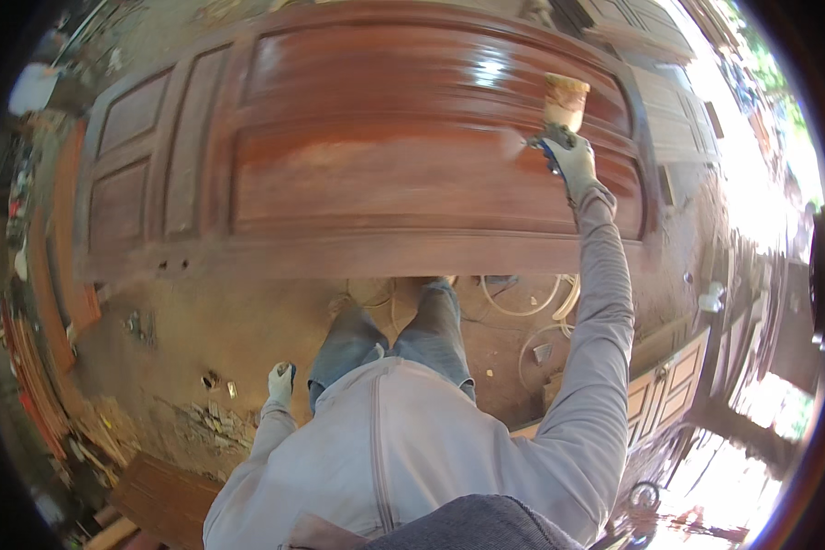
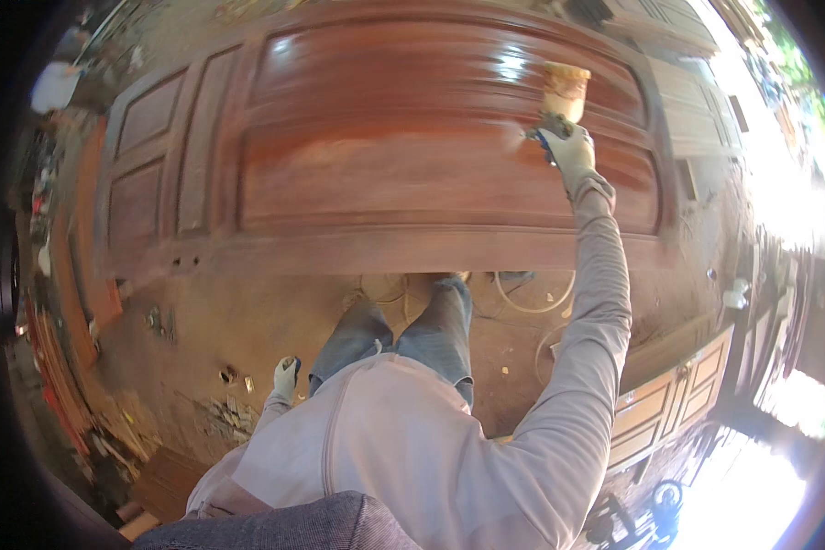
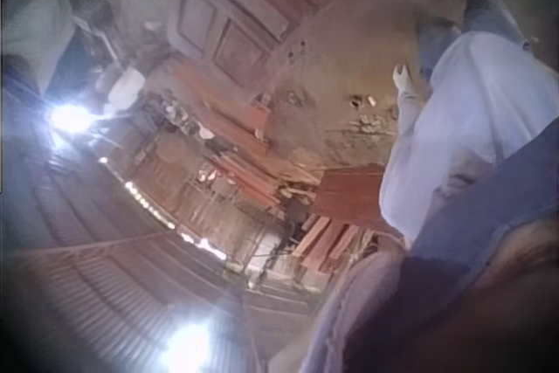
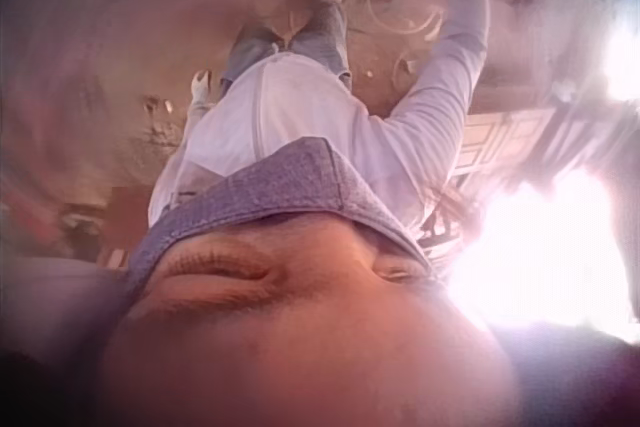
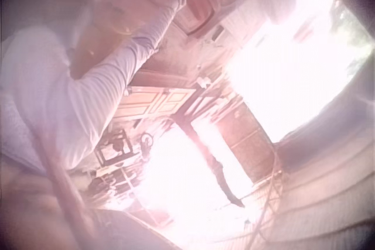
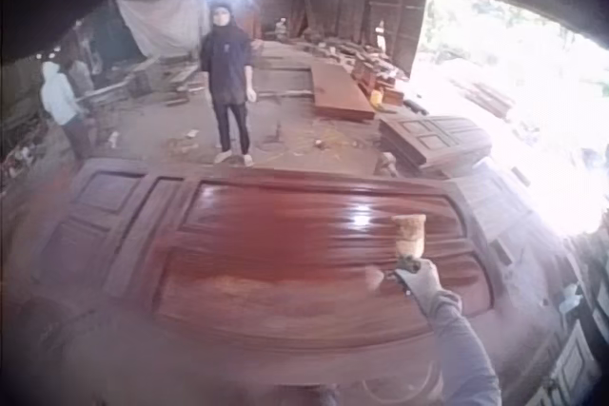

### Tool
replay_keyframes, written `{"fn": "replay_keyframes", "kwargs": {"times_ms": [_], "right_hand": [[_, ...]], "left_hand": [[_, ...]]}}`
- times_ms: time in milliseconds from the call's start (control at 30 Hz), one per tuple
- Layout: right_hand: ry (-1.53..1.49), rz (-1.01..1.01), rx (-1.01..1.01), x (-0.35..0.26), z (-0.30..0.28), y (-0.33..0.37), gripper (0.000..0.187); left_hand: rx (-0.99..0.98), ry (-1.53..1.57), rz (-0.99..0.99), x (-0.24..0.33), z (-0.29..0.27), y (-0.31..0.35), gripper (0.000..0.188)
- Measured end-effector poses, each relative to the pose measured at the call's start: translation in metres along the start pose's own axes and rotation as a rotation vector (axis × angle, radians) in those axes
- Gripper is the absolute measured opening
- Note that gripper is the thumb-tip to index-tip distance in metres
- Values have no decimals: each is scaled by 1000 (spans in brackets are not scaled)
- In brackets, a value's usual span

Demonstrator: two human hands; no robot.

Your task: The person uses a spray gun to apply a reddish-brown finish to a large wooden door. They refill the spray gun container from a yellow jug and continue spraying the door surface while other workers move and sand nearby doors.

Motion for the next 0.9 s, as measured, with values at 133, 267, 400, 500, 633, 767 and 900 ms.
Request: {"fn": "replay_keyframes", "kwargs": {"times_ms": [133,267,400,500,633,767,900], "right_hand": [[-86,-87,-200,-105,178,41,20],[-175,-148,-348,-197,334,88,27],[-539,-76,-661,-234,440,127,35],[-528,-63,-707,-217,444,143,33],[-348,-52,-601,-155,343,139,19],[-163,-28,-382,-58,168,99,17],[-34,39,-90,49,-6,48,20]], "left_hand": [[103,59,-14,-81,-77,5,31],[335,304,-133,-148,-148,39,25],[373,439,-300,-197,-178,77,19],[349,468,-375,-210,-168,109,19],[194,439,-420,-188,-110,144,18],[84,351,-368,-133,-53,142,16],[40,289,-258,-84,-8,125,22]]}}
Point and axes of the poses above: each hand's wrist, its own y-axis away from the middle knuckle, its own z-axis out of the palm, x = y × z, the point moved 9 cm from there along -y, towards the middle knuckle, and after that the axes turned 5 degrees about z, right-handed, at the moved point
